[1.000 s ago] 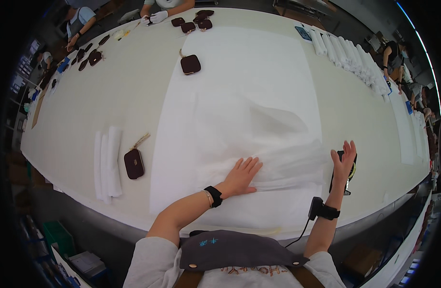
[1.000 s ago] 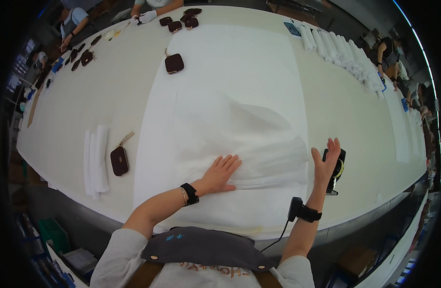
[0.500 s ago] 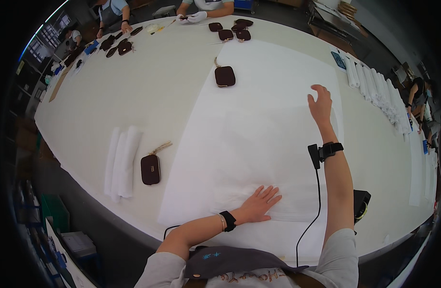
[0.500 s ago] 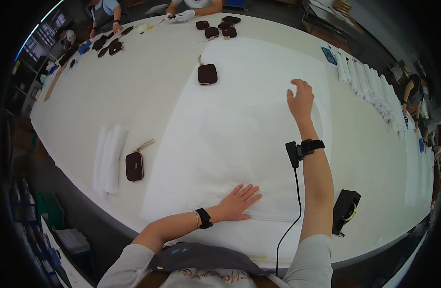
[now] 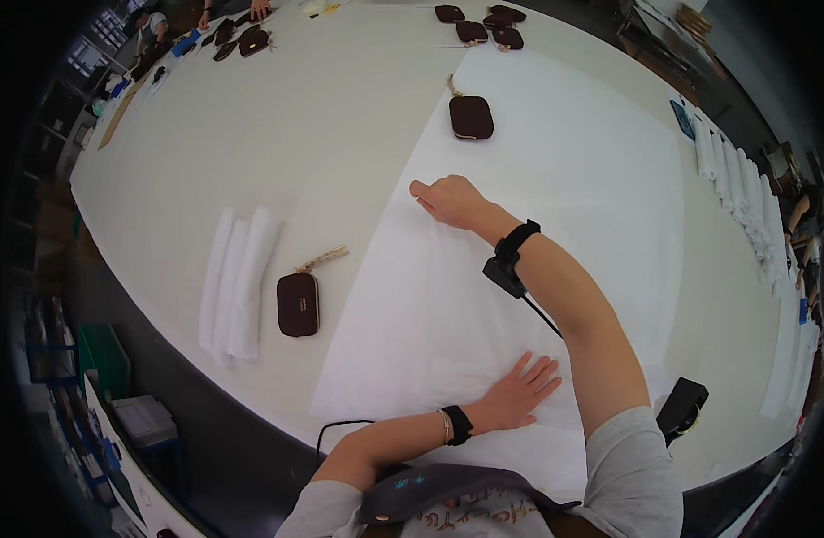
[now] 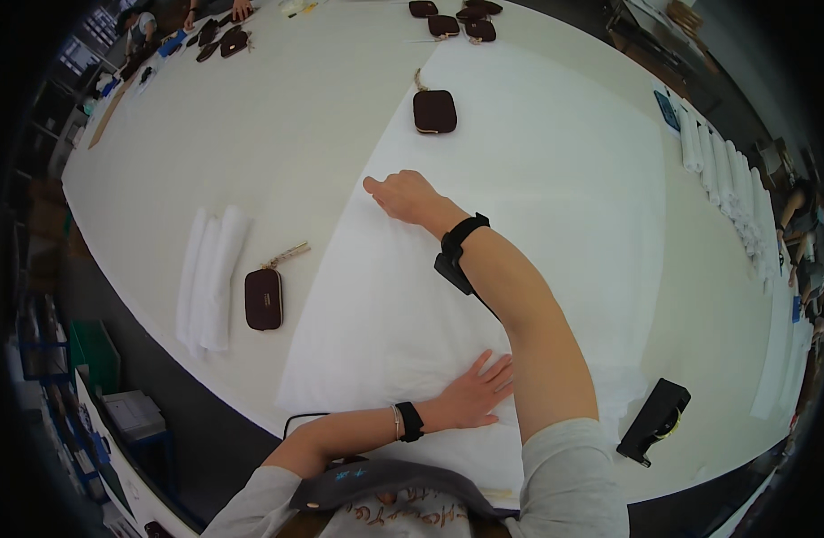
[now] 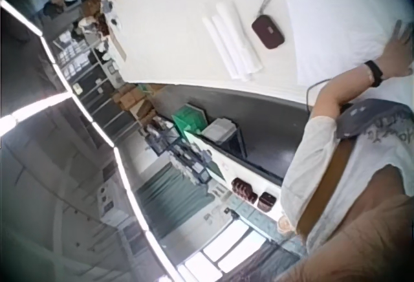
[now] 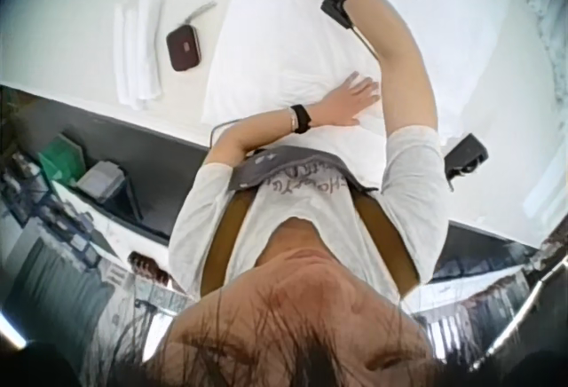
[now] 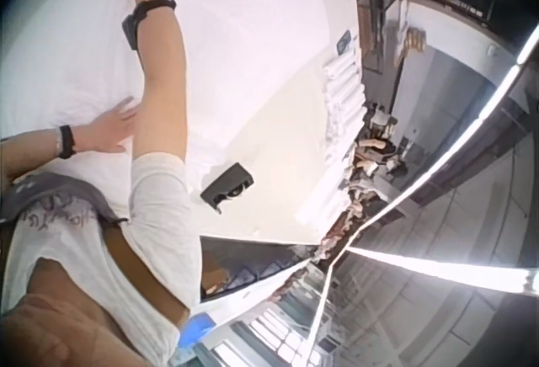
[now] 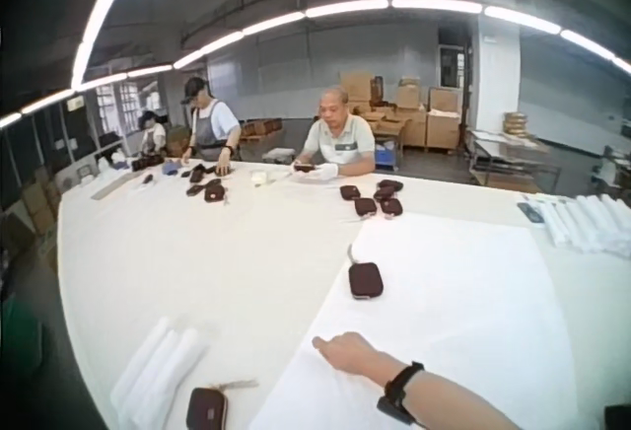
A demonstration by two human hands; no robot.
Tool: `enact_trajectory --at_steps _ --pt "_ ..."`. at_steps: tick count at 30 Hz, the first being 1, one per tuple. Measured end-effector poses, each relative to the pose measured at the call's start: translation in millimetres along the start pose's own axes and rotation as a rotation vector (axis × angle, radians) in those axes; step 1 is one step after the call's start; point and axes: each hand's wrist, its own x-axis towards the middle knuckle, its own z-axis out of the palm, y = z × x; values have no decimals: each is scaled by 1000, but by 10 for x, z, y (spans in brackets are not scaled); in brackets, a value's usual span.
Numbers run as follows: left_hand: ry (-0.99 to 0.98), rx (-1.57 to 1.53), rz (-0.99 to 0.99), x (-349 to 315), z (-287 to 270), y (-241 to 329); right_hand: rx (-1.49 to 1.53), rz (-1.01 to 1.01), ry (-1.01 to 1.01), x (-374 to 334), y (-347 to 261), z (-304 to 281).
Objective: The person wraps a small dark pouch in white tissue paper on a large table. They fold the paper around the pouch, smooth the edges, and roll the package into a tight cylinder. The person then secures the rolled package with a strip of tape.
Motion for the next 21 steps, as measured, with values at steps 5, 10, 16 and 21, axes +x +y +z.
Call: enact_trajectory --at_steps 5,10,16,21 --pt "26 -27 26 13 55 -26 207 43 668 -10 273 -96" --pt "63 -93 -13 8 33 -31 702 227 375 -1225 -233 -588" --pt "-86 -160 -51 53 31 -40 716 643 274 -3240 -793 60" --pt "7 -129 -103 85 -19 -9 1163 1208 189 -4176 -1548 501"
